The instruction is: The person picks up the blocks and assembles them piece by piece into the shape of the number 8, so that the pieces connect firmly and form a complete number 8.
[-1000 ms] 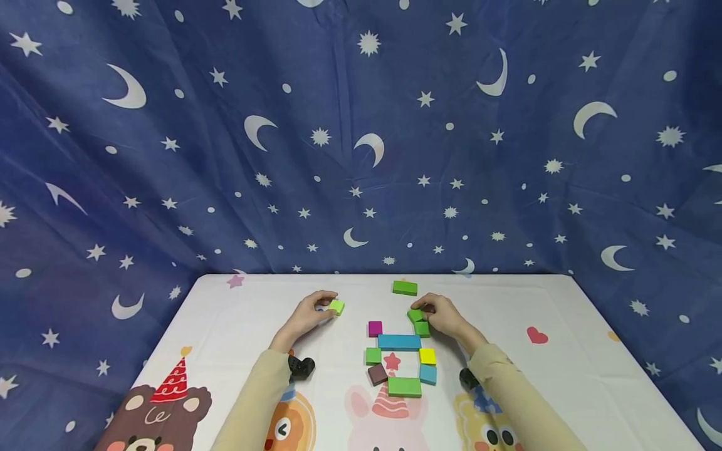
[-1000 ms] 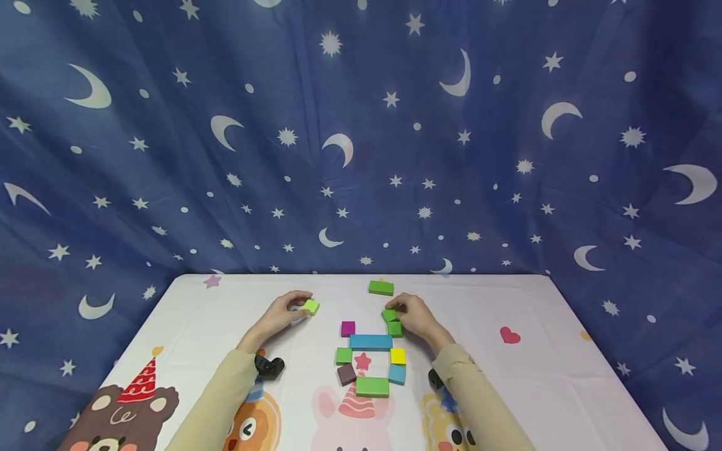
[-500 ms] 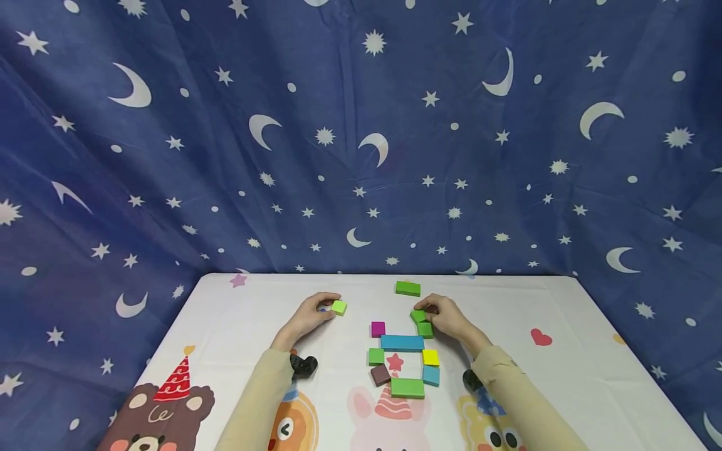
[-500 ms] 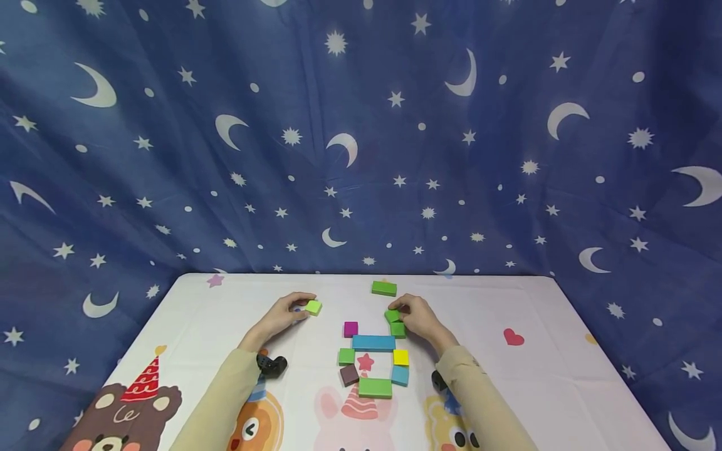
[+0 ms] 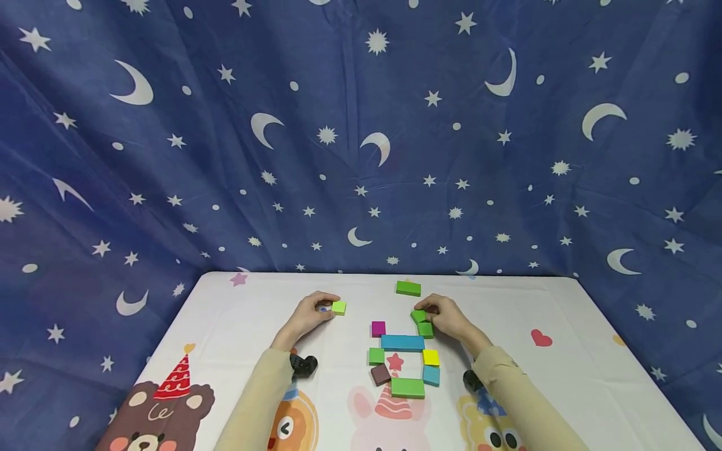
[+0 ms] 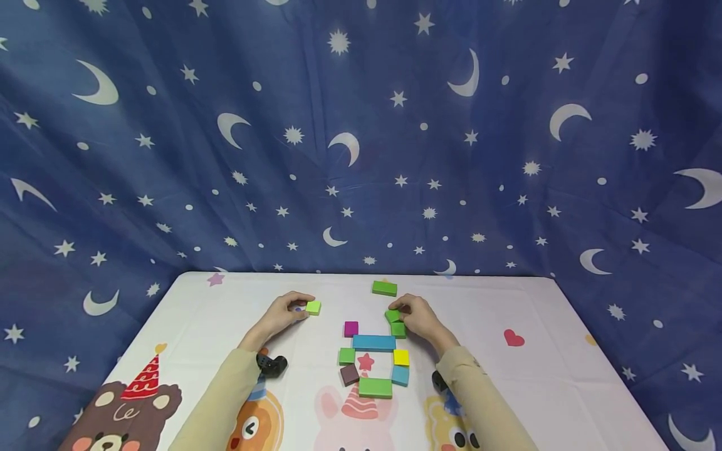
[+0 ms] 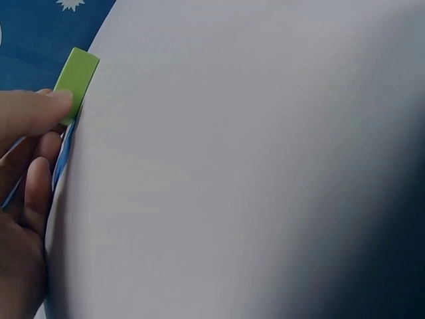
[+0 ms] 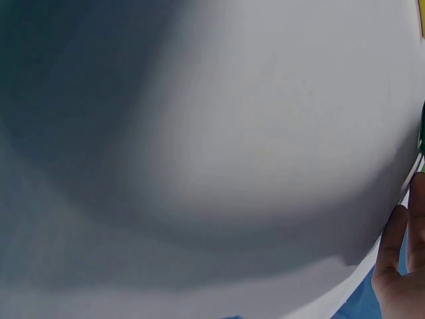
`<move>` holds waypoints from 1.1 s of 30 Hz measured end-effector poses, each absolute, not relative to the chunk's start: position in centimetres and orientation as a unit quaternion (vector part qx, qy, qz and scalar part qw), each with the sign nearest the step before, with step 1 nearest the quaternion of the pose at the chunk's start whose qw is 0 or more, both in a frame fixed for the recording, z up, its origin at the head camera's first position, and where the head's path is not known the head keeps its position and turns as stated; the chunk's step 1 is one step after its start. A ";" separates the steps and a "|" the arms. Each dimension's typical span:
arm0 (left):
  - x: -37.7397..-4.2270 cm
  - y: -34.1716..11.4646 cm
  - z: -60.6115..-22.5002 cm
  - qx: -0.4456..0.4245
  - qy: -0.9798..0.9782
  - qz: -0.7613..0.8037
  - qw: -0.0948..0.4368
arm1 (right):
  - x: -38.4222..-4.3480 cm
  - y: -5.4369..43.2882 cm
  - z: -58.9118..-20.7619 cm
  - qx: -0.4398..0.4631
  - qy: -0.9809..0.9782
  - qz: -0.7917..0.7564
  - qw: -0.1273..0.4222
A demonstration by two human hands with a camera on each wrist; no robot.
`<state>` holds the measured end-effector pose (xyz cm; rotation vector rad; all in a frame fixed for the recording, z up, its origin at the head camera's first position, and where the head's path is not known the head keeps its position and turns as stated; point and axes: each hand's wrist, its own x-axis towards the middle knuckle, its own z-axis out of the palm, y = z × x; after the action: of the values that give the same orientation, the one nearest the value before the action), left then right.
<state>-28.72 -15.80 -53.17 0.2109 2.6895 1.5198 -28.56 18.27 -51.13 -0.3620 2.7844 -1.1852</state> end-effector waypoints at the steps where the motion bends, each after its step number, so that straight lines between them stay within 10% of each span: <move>1: -28.7 -15.8 -53.1 0.066 0.868 0.491 0.023 | -28.6 18.3 -51.1 -0.118 0.913 -0.389 0.047; 33: -28.4 -14.7 -51.9 0.055 0.881 0.469 0.020 | -28.9 18.4 -51.7 -0.116 0.910 -0.395 0.045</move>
<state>-28.40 -14.66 -51.86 0.1702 2.7344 1.4536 -28.87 18.45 -51.72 -0.3534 2.7810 -1.2076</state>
